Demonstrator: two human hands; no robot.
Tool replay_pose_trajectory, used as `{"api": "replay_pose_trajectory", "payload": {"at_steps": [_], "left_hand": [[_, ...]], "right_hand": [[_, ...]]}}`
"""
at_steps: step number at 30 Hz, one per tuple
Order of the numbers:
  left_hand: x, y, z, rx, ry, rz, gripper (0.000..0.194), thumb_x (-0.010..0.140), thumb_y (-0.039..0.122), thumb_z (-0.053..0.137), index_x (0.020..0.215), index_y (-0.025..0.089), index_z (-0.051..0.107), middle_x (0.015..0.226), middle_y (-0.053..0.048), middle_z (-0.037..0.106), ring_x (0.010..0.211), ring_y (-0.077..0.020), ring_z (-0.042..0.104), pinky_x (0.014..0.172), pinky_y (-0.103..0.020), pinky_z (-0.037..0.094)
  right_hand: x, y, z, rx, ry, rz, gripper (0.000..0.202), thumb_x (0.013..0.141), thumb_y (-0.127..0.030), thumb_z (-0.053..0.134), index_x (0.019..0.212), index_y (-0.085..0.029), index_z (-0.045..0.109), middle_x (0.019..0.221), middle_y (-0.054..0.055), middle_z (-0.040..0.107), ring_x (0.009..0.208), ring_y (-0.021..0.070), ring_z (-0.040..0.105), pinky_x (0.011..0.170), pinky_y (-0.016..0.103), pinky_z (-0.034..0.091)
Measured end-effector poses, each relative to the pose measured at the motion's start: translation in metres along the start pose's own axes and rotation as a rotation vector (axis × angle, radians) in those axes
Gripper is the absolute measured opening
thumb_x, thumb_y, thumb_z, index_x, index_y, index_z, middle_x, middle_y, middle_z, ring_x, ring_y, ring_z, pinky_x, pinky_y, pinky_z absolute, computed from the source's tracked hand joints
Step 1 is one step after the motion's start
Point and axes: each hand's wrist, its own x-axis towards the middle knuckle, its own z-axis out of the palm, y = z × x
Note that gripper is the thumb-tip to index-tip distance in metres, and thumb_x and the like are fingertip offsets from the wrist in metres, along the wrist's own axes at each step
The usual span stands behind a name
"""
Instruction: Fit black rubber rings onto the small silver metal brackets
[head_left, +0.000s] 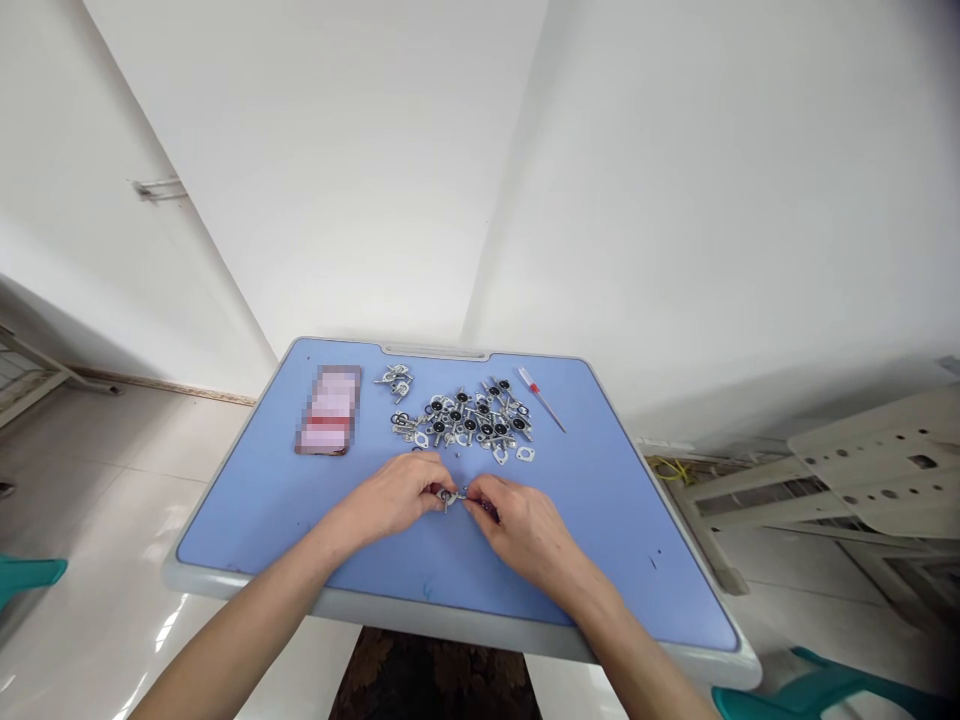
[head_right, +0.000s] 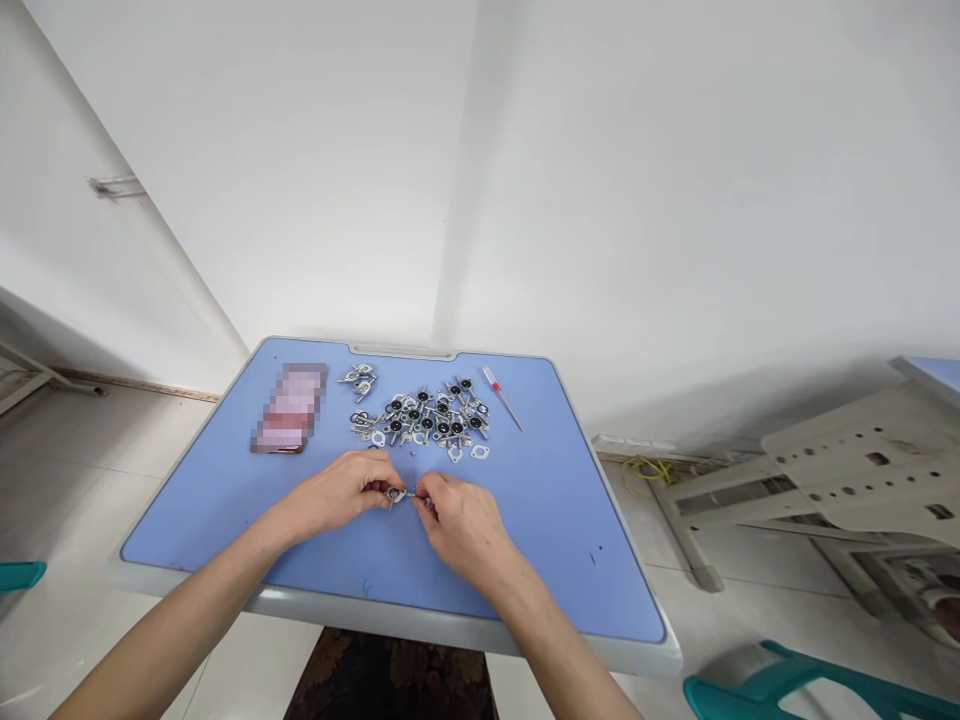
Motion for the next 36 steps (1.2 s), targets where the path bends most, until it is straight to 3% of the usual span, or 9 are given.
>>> {"api": "replay_pose_trajectory", "payload": {"at_steps": [7,12,36], "left_hand": [[-0.001,0.005,-0.005,0.023,-0.031,-0.003,0.018,0.08,0.01,0.054,0.088,0.019,0.067,0.082,0.0,0.059,0.08,-0.0151,0.056,0.073,-0.025,0.042],[-0.002,0.006,-0.005,0.056,-0.028,-0.003,0.017,0.081,0.011,0.053,0.086,0.018,0.067,0.083,-0.001,0.06,0.08,-0.0152,0.056,0.073,-0.025,0.042],[-0.007,0.015,-0.005,0.154,-0.025,-0.005,0.017,0.083,0.007,0.047,0.079,0.018,0.06,0.084,-0.001,0.058,0.077,-0.0147,0.054,0.07,-0.026,0.04]], "right_hand": [[-0.001,-0.003,0.005,0.071,0.081,-0.039,0.01,0.085,-0.015,0.051,0.088,-0.018,0.059,0.086,0.003,0.064,0.062,0.0134,0.057,0.057,0.025,0.036],[0.0,-0.005,0.008,0.121,0.103,-0.046,0.016,0.084,-0.01,0.048,0.083,-0.018,0.062,0.08,0.003,0.064,0.063,0.0133,0.057,0.058,0.024,0.038],[-0.003,-0.008,0.006,0.098,0.039,-0.021,0.012,0.083,-0.013,0.048,0.08,-0.018,0.058,0.075,0.002,0.063,0.061,0.014,0.055,0.056,0.025,0.035]]}}
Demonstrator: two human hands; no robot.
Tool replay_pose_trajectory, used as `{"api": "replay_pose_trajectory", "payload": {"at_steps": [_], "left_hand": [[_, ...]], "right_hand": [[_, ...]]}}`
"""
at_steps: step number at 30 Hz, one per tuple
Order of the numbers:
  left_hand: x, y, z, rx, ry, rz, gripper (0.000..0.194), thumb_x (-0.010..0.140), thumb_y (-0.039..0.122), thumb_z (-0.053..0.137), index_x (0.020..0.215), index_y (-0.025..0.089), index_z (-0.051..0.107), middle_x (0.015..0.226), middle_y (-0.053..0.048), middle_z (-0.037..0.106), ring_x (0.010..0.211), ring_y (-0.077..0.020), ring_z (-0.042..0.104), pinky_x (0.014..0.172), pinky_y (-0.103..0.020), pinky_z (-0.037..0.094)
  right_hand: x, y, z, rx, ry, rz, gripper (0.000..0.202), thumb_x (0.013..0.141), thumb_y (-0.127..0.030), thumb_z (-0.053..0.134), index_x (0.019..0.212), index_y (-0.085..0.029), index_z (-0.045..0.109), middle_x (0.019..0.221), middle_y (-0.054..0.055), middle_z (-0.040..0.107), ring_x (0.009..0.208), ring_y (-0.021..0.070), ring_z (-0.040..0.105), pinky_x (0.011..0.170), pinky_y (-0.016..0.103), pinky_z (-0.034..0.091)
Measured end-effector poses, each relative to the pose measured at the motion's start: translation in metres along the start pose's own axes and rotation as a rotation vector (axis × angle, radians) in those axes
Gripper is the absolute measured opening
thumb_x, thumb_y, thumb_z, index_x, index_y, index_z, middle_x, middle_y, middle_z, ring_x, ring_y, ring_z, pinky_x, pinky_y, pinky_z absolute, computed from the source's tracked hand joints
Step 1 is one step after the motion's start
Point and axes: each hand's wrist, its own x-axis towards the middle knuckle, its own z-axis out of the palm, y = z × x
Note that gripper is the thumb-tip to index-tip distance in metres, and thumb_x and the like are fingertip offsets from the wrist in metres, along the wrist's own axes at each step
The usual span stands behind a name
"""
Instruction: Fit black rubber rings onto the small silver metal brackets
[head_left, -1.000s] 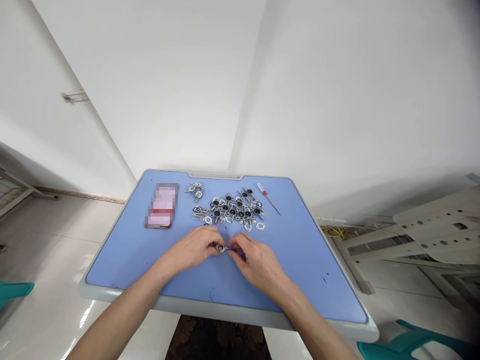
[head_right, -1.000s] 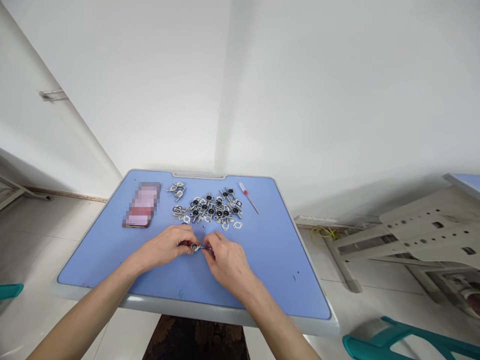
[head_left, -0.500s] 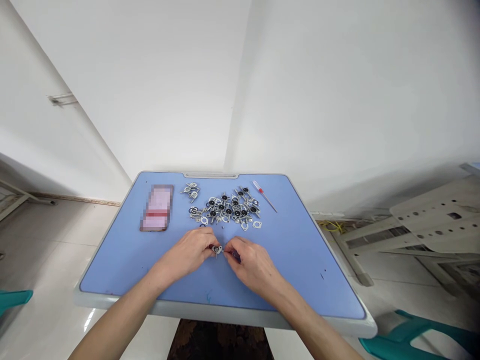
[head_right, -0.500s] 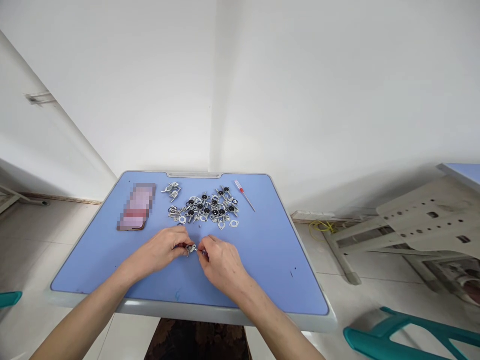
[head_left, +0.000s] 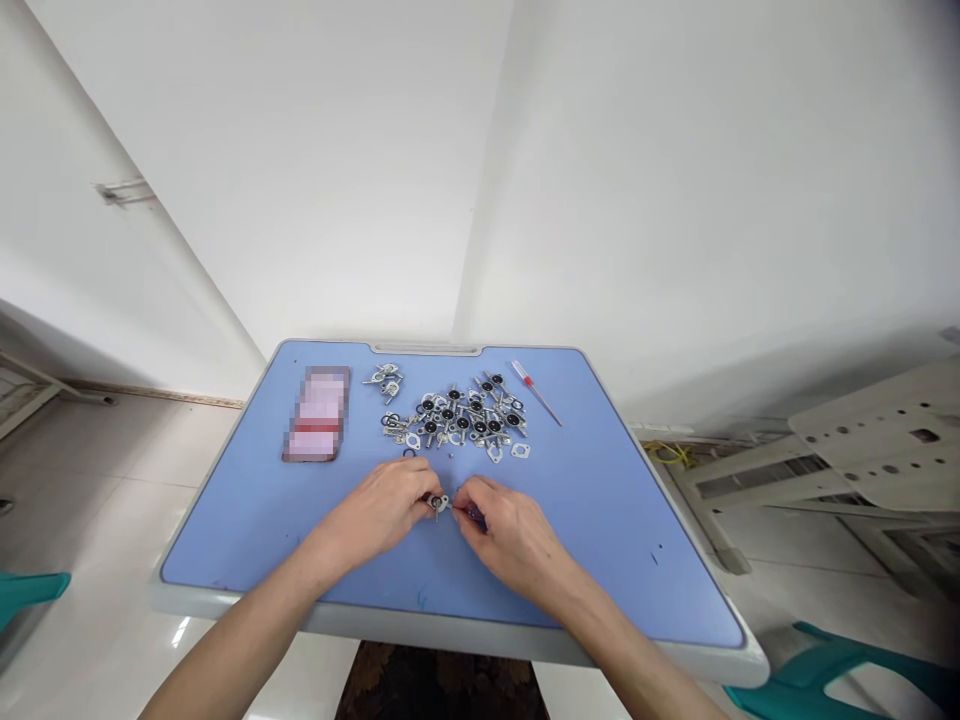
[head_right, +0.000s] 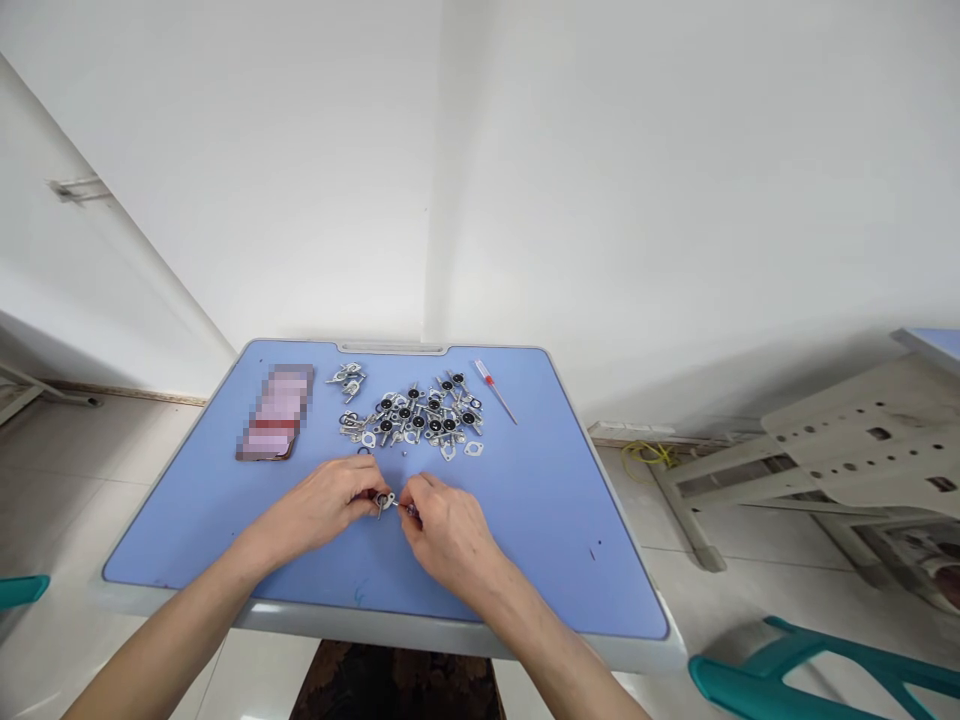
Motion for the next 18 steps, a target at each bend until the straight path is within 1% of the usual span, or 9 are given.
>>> {"api": "replay_pose_trajectory", "payload": {"at_steps": [4,9,13,15,18], "left_hand": [[0.0,0.0,0.001,-0.013,0.001,0.009,0.017,0.082,0.006,0.048,0.079,0.018,0.059,0.084,0.0,0.058,0.078,-0.0146,0.054,0.071,-0.026,0.04],[0.0,-0.001,0.001,-0.022,0.006,0.011,0.016,0.083,0.006,0.048,0.079,0.017,0.058,0.083,-0.001,0.057,0.078,-0.0147,0.054,0.07,-0.026,0.039],[-0.002,-0.001,0.004,-0.002,-0.007,0.002,0.015,0.084,0.009,0.048,0.078,0.017,0.059,0.083,-0.001,0.057,0.078,-0.015,0.054,0.071,-0.027,0.039],[-0.003,0.001,0.005,0.002,-0.027,0.008,0.014,0.085,0.01,0.049,0.079,0.017,0.059,0.083,-0.001,0.057,0.079,-0.0152,0.054,0.072,-0.027,0.04],[-0.004,0.003,0.007,-0.004,-0.071,0.023,0.015,0.086,0.011,0.048,0.081,0.018,0.06,0.083,-0.001,0.057,0.08,-0.0154,0.054,0.074,-0.027,0.04]], "right_hand": [[0.0,0.001,0.0,0.009,0.02,-0.011,0.011,0.083,-0.013,0.049,0.079,-0.019,0.058,0.075,0.002,0.063,0.062,0.0141,0.055,0.056,0.025,0.036],[0.0,0.002,-0.002,0.022,-0.011,-0.033,0.012,0.085,-0.014,0.049,0.086,-0.019,0.06,0.082,0.002,0.063,0.065,0.0143,0.058,0.058,0.024,0.038],[0.0,0.001,-0.004,0.027,-0.034,-0.028,0.012,0.084,-0.013,0.049,0.082,-0.018,0.06,0.078,0.002,0.063,0.064,0.0142,0.057,0.058,0.024,0.038],[-0.001,0.001,-0.007,0.043,-0.068,-0.033,0.012,0.082,-0.012,0.05,0.078,-0.019,0.059,0.075,0.001,0.063,0.062,0.0135,0.056,0.057,0.024,0.037],[-0.004,0.001,-0.018,0.091,-0.159,-0.036,0.01,0.08,-0.013,0.054,0.075,-0.02,0.06,0.072,-0.001,0.063,0.061,0.0127,0.055,0.056,0.023,0.037]]}}
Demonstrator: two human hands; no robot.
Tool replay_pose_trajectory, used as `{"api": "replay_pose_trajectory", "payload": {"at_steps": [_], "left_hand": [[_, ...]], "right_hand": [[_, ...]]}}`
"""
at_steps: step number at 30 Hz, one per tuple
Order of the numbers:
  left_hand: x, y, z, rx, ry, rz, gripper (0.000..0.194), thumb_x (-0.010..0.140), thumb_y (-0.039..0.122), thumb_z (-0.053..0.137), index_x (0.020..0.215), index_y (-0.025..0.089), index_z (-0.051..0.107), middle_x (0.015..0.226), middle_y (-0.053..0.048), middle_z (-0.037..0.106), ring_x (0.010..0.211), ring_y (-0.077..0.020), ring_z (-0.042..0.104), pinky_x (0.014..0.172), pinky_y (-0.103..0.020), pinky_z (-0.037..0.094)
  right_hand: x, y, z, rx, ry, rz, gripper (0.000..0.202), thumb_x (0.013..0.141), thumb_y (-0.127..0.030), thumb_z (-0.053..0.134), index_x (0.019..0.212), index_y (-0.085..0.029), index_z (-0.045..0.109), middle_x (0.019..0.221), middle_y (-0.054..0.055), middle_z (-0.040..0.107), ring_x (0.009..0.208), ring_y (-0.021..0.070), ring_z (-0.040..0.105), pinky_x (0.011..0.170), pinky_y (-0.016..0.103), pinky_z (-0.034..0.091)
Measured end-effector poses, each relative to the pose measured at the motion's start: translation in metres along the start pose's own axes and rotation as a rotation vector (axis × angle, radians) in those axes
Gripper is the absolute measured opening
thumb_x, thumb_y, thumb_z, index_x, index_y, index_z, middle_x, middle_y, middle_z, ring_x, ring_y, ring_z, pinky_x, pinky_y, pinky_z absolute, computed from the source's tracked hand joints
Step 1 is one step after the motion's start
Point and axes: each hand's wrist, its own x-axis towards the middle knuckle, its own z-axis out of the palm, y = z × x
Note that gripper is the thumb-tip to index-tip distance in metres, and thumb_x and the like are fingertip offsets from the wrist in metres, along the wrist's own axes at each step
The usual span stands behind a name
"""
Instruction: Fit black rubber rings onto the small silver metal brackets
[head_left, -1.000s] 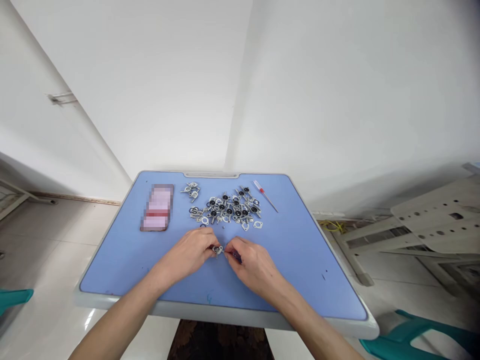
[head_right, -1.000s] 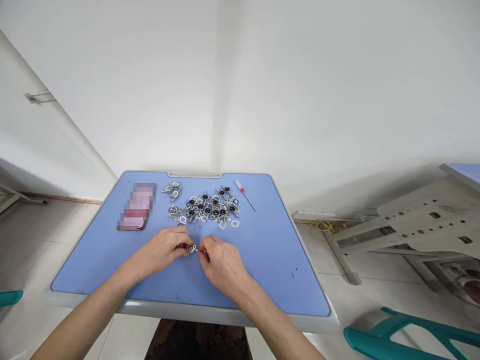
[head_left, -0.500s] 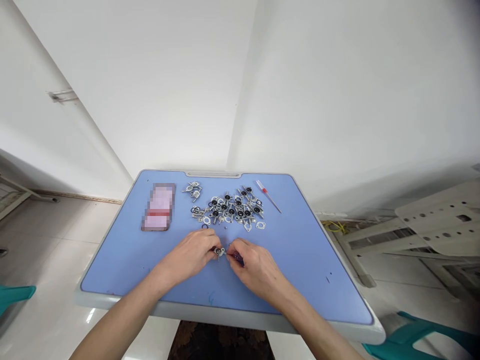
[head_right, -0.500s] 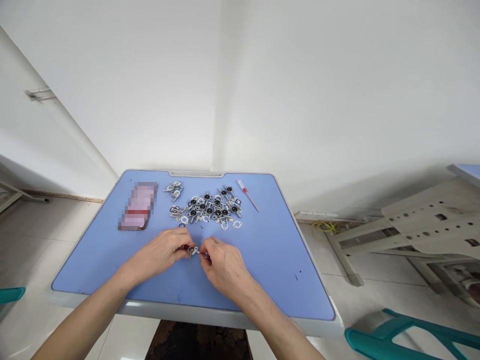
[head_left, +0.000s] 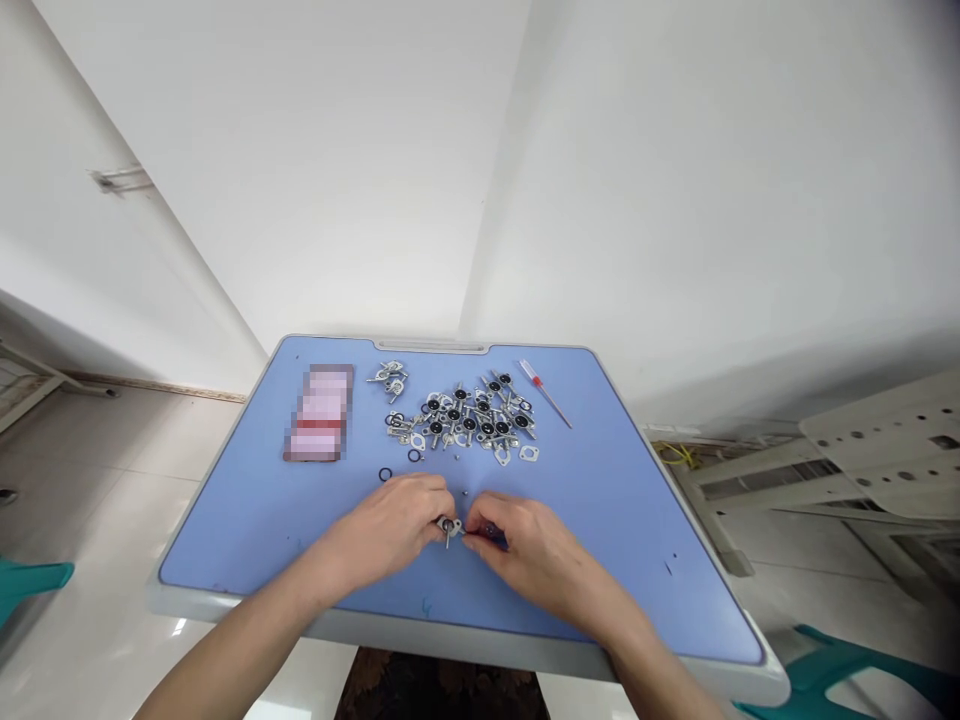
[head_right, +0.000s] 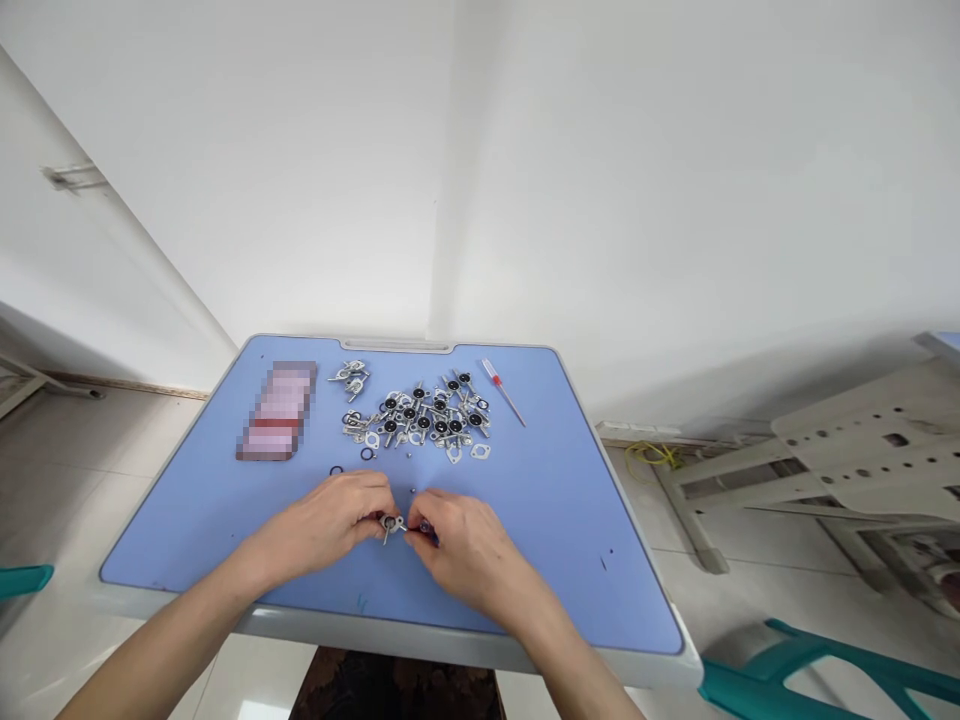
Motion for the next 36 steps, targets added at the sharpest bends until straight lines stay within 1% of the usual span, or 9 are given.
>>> {"api": "replay_pose_trajectory", "payload": {"at_steps": [2,7,12,18,20,23,25,30,36], "left_hand": [[0.0,0.001,0.001,-0.004,-0.02,0.008,0.015,0.086,0.011,0.047,0.082,0.018,0.06,0.084,-0.001,0.057,0.08,-0.0154,0.054,0.074,-0.027,0.04],[-0.002,0.002,0.0,0.008,-0.017,0.017,0.014,0.087,0.01,0.048,0.081,0.018,0.058,0.083,0.0,0.055,0.079,-0.0143,0.053,0.073,-0.027,0.039],[-0.003,0.004,-0.001,0.026,-0.019,0.014,0.014,0.088,0.011,0.048,0.078,0.017,0.056,0.081,0.0,0.054,0.078,-0.014,0.052,0.071,-0.027,0.038],[-0.004,0.005,-0.001,0.032,-0.016,0.013,0.016,0.087,0.008,0.048,0.076,0.017,0.054,0.08,0.001,0.053,0.077,-0.0136,0.051,0.067,-0.027,0.037],[-0.004,0.005,-0.001,0.029,-0.019,0.007,0.015,0.088,0.009,0.047,0.08,0.017,0.056,0.082,0.0,0.054,0.079,-0.0143,0.052,0.07,-0.027,0.039],[-0.004,0.005,-0.001,0.021,-0.025,0.003,0.014,0.089,0.011,0.048,0.084,0.018,0.059,0.084,-0.001,0.056,0.081,-0.0153,0.053,0.071,-0.029,0.04],[-0.004,0.004,0.0,0.011,-0.024,0.007,0.013,0.089,0.012,0.048,0.085,0.018,0.059,0.084,-0.002,0.057,0.08,-0.0155,0.054,0.071,-0.029,0.041],[-0.004,0.004,0.001,0.01,-0.01,0.001,0.013,0.088,0.011,0.049,0.084,0.019,0.059,0.086,-0.001,0.057,0.08,-0.0156,0.054,0.073,-0.029,0.041],[-0.004,0.002,0.003,0.011,-0.005,-0.001,0.01,0.087,0.013,0.052,0.081,0.019,0.057,0.086,0.0,0.057,0.081,-0.0154,0.054,0.074,-0.029,0.04]], "right_hand": [[-0.003,-0.001,-0.009,0.037,-0.02,0.007,0.01,0.08,-0.016,0.055,0.075,-0.021,0.061,0.071,-0.002,0.063,0.06,0.0124,0.054,0.055,0.023,0.037],[-0.007,-0.001,-0.021,0.074,0.072,0.032,0.01,0.083,-0.018,0.055,0.076,-0.022,0.061,0.072,-0.002,0.063,0.06,0.0115,0.053,0.056,0.023,0.039],[-0.008,-0.001,-0.013,0.047,0.049,-0.046,0.012,0.084,-0.015,0.053,0.082,-0.022,0.063,0.075,-0.001,0.063,0.06,0.0112,0.054,0.056,0.023,0.039],[-0.013,-0.002,-0.006,-0.003,0.023,-0.165,0.024,0.09,-0.017,0.048,0.1,-0.028,0.066,0.081,0.0,0.063,0.06,0.0113,0.056,0.055,0.023,0.039],[-0.014,0.0,-0.009,0.011,0.095,-0.137,0.022,0.092,-0.021,0.046,0.1,-0.027,0.065,0.081,0.001,0.063,0.059,0.0113,0.056,0.054,0.023,0.04],[-0.014,0.006,-0.014,0.034,0.255,-0.048,0.021,0.093,-0.025,0.043,0.096,-0.023,0.064,0.083,0.004,0.064,0.059,0.0118,0.056,0.053,0.023,0.041],[-0.012,0.008,-0.014,0.022,0.295,-0.007,0.021,0.093,-0.025,0.043,0.091,-0.022,0.063,0.083,0.005,0.064,0.058,0.012,0.056,0.053,0.024,0.042],[-0.003,0.011,-0.002,-0.101,0.228,-0.008,0.021,0.09,-0.017,0.043,0.089,-0.02,0.064,0.085,0.004,0.063,0.057,0.0111,0.056,0.054,0.024,0.04],[0.005,0.012,0.009,-0.199,0.21,-0.006,0.019,0.09,-0.017,0.045,0.095,-0.019,0.063,0.089,0.004,0.064,0.059,0.0123,0.057,0.052,0.024,0.036]]}}
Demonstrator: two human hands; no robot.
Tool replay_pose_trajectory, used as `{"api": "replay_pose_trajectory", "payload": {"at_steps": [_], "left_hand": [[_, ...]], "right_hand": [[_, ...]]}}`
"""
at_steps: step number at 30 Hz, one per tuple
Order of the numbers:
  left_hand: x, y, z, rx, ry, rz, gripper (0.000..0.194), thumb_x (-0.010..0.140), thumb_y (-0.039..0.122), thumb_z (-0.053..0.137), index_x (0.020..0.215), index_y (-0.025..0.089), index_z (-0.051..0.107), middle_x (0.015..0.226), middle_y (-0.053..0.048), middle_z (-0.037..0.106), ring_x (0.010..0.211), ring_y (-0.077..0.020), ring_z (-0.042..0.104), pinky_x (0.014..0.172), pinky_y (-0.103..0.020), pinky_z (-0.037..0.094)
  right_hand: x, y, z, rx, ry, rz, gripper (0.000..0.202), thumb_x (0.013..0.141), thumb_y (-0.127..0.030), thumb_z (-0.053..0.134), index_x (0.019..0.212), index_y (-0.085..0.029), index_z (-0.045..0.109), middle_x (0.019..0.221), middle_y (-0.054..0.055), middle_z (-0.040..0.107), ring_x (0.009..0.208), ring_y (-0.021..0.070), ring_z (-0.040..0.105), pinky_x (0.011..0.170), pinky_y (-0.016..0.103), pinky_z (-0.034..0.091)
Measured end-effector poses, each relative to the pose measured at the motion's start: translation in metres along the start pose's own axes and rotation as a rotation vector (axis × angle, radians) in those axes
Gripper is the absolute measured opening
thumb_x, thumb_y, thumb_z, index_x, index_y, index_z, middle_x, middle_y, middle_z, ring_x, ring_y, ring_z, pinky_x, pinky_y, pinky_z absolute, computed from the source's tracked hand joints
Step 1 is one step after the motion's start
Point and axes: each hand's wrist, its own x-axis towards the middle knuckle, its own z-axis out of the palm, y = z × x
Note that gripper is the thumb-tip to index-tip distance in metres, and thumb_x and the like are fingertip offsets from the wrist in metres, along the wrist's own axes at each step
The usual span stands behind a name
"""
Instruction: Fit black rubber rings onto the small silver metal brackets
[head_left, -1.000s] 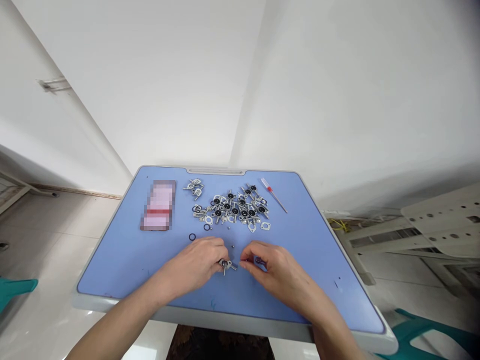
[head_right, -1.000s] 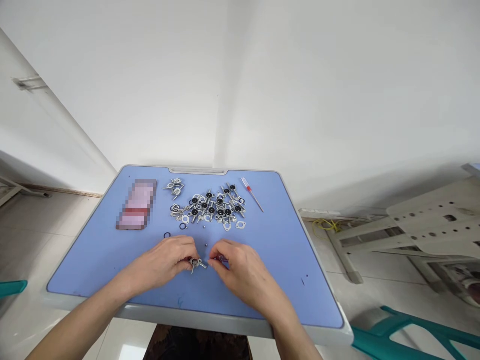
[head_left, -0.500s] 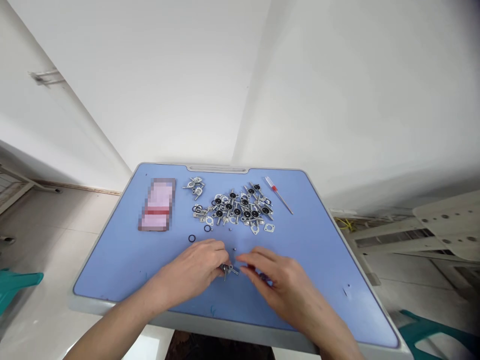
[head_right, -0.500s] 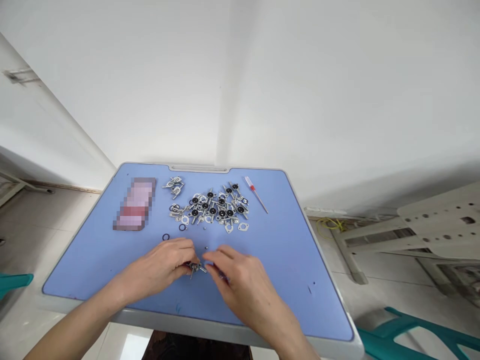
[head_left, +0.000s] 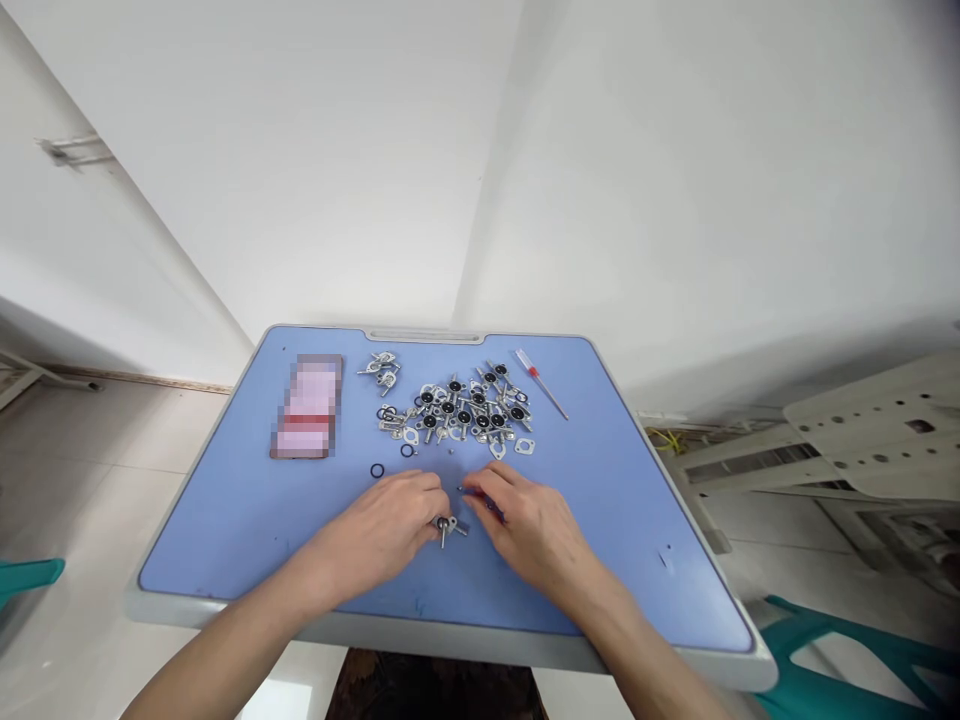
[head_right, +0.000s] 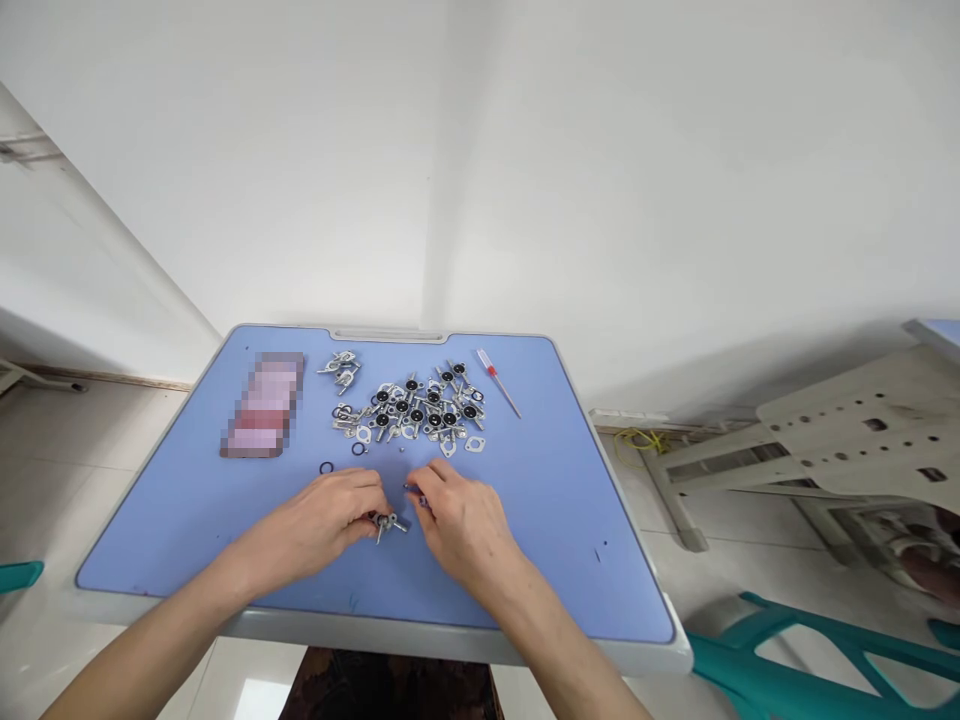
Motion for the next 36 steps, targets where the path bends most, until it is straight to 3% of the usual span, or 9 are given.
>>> {"api": "replay_pose_trajectory", "payload": {"at_steps": [8,17,27,36], "left_hand": [[0.002,-0.001,0.001,0.013,0.007,0.005,0.011,0.086,0.011,0.051,0.081,0.018,0.057,0.085,0.0,0.057,0.079,-0.0156,0.054,0.073,-0.029,0.041],[0.0,-0.002,0.0,0.012,0.045,0.026,0.011,0.085,0.01,0.051,0.085,0.018,0.059,0.088,0.0,0.06,0.084,-0.0159,0.057,0.077,-0.029,0.041],[0.002,0.0,-0.004,0.013,0.03,0.029,0.013,0.084,0.009,0.051,0.084,0.017,0.061,0.087,-0.001,0.061,0.079,-0.0155,0.058,0.072,-0.027,0.042],[0.002,0.001,-0.003,0.014,0.04,0.027,0.012,0.084,0.01,0.051,0.081,0.017,0.061,0.083,0.0,0.059,0.076,-0.0142,0.057,0.073,-0.027,0.041]], "right_hand": [[0.004,0.0,0.003,-0.061,-0.028,-0.008,0.021,0.087,-0.009,0.045,0.087,-0.019,0.063,0.086,0.003,0.062,0.061,0.0128,0.057,0.051,0.024,0.032],[0.008,0.003,-0.002,0.103,0.093,-0.086,0.017,0.09,-0.016,0.045,0.092,-0.019,0.062,0.089,0.003,0.064,0.062,0.0112,0.057,0.056,0.022,0.039],[0.012,0.003,0.006,-0.068,0.0,-0.084,0.019,0.086,-0.007,0.045,0.088,-0.017,0.061,0.088,0.004,0.062,0.061,0.0121,0.054,0.051,0.023,0.03],[0.008,-0.004,-0.007,0.3,-0.135,-0.075,0.017,0.084,-0.009,0.046,0.079,-0.019,0.059,0.076,0.0,0.062,0.065,0.0125,0.054,0.06,0.023,0.038]]}}
